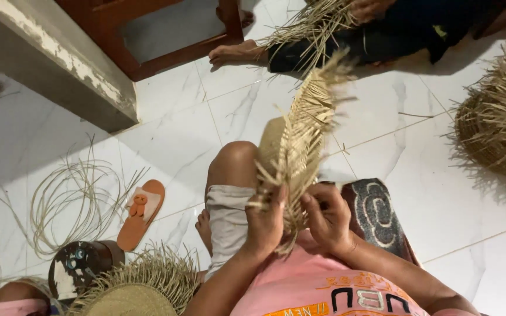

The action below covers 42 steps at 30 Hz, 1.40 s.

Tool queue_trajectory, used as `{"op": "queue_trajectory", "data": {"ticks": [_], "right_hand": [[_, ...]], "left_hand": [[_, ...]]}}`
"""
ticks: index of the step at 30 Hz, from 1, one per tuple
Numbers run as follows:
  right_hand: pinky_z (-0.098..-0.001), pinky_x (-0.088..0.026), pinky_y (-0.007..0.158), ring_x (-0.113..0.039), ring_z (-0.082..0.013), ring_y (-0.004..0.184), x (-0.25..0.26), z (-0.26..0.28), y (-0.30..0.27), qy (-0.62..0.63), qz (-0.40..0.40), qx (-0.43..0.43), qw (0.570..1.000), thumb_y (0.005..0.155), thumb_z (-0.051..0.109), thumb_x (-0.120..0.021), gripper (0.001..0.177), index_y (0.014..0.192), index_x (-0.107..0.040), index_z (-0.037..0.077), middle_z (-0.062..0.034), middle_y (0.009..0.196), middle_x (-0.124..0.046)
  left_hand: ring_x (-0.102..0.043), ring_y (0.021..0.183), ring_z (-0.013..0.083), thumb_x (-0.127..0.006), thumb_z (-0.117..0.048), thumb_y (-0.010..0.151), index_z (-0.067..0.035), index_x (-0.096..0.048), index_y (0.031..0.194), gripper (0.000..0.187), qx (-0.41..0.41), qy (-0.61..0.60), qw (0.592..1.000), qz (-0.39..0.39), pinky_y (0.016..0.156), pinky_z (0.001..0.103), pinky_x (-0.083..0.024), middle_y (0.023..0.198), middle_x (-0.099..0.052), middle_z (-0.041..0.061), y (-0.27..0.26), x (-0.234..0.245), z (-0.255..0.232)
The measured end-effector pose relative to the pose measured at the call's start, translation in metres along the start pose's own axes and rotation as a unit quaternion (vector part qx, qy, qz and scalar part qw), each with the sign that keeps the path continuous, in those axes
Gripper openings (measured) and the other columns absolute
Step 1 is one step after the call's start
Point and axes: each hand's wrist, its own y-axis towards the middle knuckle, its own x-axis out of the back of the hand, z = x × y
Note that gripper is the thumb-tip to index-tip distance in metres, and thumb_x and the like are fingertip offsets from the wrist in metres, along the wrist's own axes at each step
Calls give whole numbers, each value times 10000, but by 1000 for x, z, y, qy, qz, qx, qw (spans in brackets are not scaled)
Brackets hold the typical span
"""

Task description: Weaving a straw hat by hand, focusing on finishing the brim by tucking in loose straw strands.

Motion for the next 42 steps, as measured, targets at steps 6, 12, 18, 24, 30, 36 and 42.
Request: {"op": "queue_trajectory", "data": {"ticks": [6, 12, 18, 24, 30, 36, 42], "right_hand": [[-292, -492, 434, -571, -177, 445, 4, -6, -7, 55, 16, -17, 998, 970, -10, -656, 39, 945, -656, -39, -83, 592, -626], [-266, -483, 534, -561, -98, 580, 6, -32, -23, 42, 1, -139, 989, 996, 84, -697, 105, 930, -680, 4, -53, 627, -635], [-272, -492, 536, -540, -97, 593, 8, -35, -21, 49, -12, -156, 986, 1005, 103, -696, 121, 924, -670, 16, -59, 620, -627], [-278, -486, 540, -536, -100, 594, 11, -41, -27, 53, -21, -161, 985, 999, 90, -702, 116, 911, -672, 21, -56, 621, -621], [-257, -482, 545, -547, -101, 564, 10, -42, -26, 63, -21, -164, 984, 1006, 97, -695, 140, 888, -650, 37, -44, 599, -614], [-271, -490, 551, -546, -99, 580, 11, -44, -27, 59, -18, -162, 985, 1003, 105, -698, 131, 900, -651, 39, -43, 614, -622], [-269, -486, 546, -530, -100, 559, 12, -46, -27, 56, -14, -164, 985, 1003, 104, -699, 134, 890, -653, 48, -33, 599, -615]], "left_hand": [[-591, 1192, 212, -570, -128, 1019, 47, -674, 1243, 303, -7, -22, 1000, 19, 1031, 477, -479, 1255, -717, 187, -12, -3, 13], [-704, 825, 222, -715, -482, 928, -6, -704, 1072, 498, 271, -79, 959, -32, 767, 417, -600, 949, -739, 162, 19, 6, 41], [-662, 671, 150, -592, -651, 938, -75, -625, 945, 578, 351, -317, 880, -38, 640, 280, -560, 751, -622, 34, 34, 2, 32], [-727, 691, 330, -426, -539, 1043, -86, -639, 920, 515, 565, -504, 614, 222, 492, 470, -520, 822, -725, 157, 71, 37, 144], [-715, 719, 313, -455, -497, 1023, -79, -624, 965, 455, 545, -479, 649, 231, 521, 451, -517, 854, -715, 153, 68, 36, 137], [-703, 748, 297, -483, -455, 1003, -71, -608, 1010, 404, 520, -458, 680, 240, 550, 433, -514, 886, -706, 150, 58, 35, 131], [-691, 776, 281, -510, -412, 983, -63, -593, 1055, 366, 493, -436, 711, 249, 579, 415, -512, 918, -697, 147, 42, 45, 138]]}}
